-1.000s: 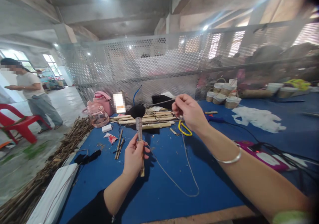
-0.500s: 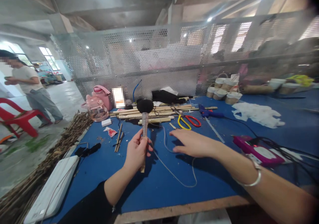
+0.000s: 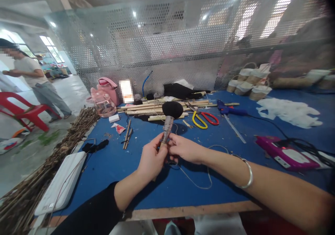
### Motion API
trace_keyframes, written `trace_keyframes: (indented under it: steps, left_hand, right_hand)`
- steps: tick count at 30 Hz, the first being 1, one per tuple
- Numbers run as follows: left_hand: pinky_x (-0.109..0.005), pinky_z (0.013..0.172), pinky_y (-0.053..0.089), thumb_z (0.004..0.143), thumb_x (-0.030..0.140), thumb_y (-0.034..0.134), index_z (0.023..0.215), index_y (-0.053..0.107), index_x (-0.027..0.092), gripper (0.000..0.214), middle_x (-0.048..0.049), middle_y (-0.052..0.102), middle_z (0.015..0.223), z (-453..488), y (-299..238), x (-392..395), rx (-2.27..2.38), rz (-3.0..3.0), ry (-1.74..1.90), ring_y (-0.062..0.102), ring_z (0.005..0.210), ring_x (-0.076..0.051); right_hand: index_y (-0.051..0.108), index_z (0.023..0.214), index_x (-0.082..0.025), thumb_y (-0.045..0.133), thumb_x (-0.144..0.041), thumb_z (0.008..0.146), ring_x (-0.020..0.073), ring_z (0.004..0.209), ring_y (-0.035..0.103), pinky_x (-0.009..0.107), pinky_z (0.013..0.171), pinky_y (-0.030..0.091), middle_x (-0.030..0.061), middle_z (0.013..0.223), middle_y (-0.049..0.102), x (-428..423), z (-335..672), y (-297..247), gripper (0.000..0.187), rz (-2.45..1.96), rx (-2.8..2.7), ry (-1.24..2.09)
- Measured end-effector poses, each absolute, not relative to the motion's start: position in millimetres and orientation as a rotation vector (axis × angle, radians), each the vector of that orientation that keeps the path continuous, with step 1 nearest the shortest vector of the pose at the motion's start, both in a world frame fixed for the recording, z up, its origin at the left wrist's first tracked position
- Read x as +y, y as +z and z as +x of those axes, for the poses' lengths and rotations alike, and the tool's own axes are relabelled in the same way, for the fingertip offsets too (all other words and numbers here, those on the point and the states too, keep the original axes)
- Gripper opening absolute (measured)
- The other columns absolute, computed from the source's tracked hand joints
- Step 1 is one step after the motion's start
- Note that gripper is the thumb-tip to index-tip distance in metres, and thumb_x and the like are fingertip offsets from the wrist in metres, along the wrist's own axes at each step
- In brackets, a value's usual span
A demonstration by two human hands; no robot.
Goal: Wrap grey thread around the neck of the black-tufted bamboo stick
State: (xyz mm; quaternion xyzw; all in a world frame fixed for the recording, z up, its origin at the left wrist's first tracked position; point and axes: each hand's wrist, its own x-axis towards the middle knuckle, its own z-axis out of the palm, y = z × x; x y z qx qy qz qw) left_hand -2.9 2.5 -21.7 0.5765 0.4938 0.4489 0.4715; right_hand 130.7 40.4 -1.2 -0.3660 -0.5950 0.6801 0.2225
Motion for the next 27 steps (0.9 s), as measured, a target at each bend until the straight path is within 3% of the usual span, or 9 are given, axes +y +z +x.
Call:
trace_keyframes:
  steps: [4, 8, 12, 16, 21, 27]
  left_hand:
    - [-0.016, 0.035, 0.037, 0.083, 0.029, 0.045, 0.128, 0.046, 0.025, 0.045, 0.0032, 0.054, 0.058, -5, -24, 3, 1.29, 1.451, 1.097, 0.045, 0.04, -0.008]
    - [-0.016, 0.035, 0.036, 0.083, 0.028, 0.046, 0.126, 0.047, 0.025, 0.044, 0.004, 0.052, 0.057, -4, -24, 4, 1.322, 1.484, 1.104, 0.045, 0.039, -0.007]
    - [-0.016, 0.032, 0.035, 0.082, 0.03, 0.048, 0.125, 0.047, 0.022, 0.044, 0.0049, 0.05, 0.057, -2, -22, 5, 1.322, 1.389, 1.119, 0.043, 0.037, -0.006]
    - [-0.016, 0.029, 0.033, 0.08, 0.029, 0.048, 0.119, 0.047, 0.016, 0.041, 0.0067, 0.046, 0.053, 0, -17, 5, 1.317, 1.255, 1.128, 0.039, 0.034, -0.006]
    - [-0.015, 0.026, 0.03, 0.078, 0.029, 0.049, 0.109, 0.051, 0.013, 0.035, 0.005, 0.049, 0.058, 1, -15, 5, 1.247, 1.174, 1.116, 0.037, 0.033, -0.005]
    - [-0.016, 0.026, 0.029, 0.078, 0.032, 0.047, 0.111, 0.054, 0.015, 0.037, 0.0054, 0.047, 0.057, 0, -13, 5, 1.204, 1.152, 1.094, 0.036, 0.032, -0.005]
  right_hand:
    - [0.045, 0.093, -0.02, 0.043, -0.008, 0.057, 0.0027, 0.033, 0.026, 0.015, 0.032, 0.015, -0.0099, 0.051, 0.042, 41, 136, -2, 0.038, -1.135, -1.463, 1.985]
    - [0.049, 0.078, -0.017, 0.049, -0.019, 0.07, 0.003, 0.035, 0.025, 0.017, 0.034, 0.014, -0.0085, 0.047, 0.038, 44, 140, -7, 0.008, -1.16, -1.495, 1.805]
    - [0.047, 0.07, -0.016, 0.054, -0.04, 0.077, 0.0037, 0.036, 0.021, 0.019, 0.036, 0.013, -0.0101, 0.041, 0.031, 46, 146, -16, 0.025, -0.968, -1.649, 1.749]
    - [0.048, 0.074, -0.016, 0.053, -0.045, 0.079, 0.0046, 0.037, 0.019, 0.02, 0.038, 0.012, -0.011, 0.041, 0.027, 48, 149, -23, 0.029, -0.926, -1.729, 1.716]
    - [0.051, 0.074, -0.015, 0.05, -0.04, 0.082, 0.0053, 0.042, 0.023, 0.02, 0.042, 0.018, -0.0086, 0.048, 0.031, 49, 151, -22, 0.027, -0.985, -1.801, 1.557]
    - [0.058, 0.076, -0.013, 0.047, -0.031, 0.083, 0.0114, 0.068, 0.048, 0.025, 0.068, 0.038, 0.0011, 0.072, 0.056, 45, 151, -14, 0.021, -0.865, -1.92, 1.476]
